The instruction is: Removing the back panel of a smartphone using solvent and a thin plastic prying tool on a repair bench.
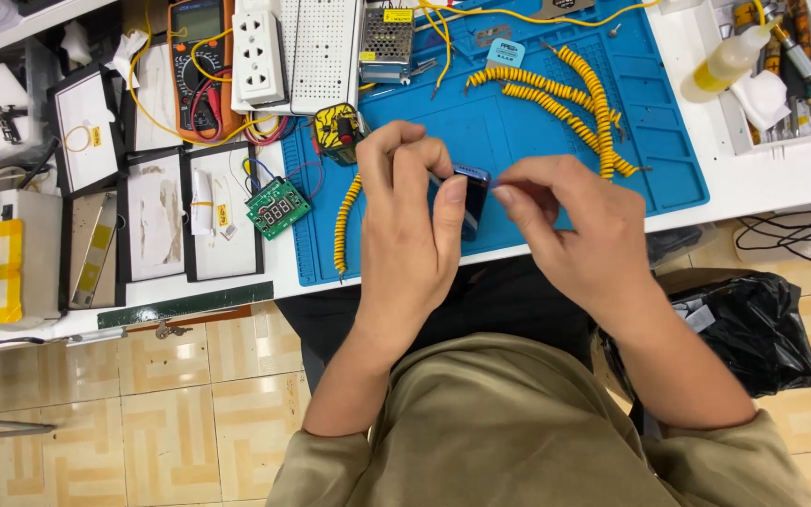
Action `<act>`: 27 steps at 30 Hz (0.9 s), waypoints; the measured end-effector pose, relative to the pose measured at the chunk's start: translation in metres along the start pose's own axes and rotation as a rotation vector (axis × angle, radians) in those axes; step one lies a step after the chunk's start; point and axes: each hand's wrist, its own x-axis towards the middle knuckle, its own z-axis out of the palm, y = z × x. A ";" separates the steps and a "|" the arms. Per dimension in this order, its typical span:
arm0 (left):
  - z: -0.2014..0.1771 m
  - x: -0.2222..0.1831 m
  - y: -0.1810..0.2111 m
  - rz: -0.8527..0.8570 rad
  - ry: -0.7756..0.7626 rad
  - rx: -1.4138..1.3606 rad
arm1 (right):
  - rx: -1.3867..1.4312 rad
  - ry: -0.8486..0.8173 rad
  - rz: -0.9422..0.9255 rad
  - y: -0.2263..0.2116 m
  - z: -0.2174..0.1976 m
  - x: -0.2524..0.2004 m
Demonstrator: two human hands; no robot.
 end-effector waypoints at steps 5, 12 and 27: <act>0.000 -0.010 -0.010 -0.014 0.075 -0.014 | -0.067 -0.284 -0.057 -0.025 -0.040 0.039; 0.002 -0.018 -0.018 0.071 0.098 -0.059 | -0.455 -0.682 -0.060 -0.047 -0.056 0.090; 0.056 -0.050 -0.038 -0.078 0.353 -0.215 | -0.542 -0.894 -0.094 -0.054 -0.031 0.136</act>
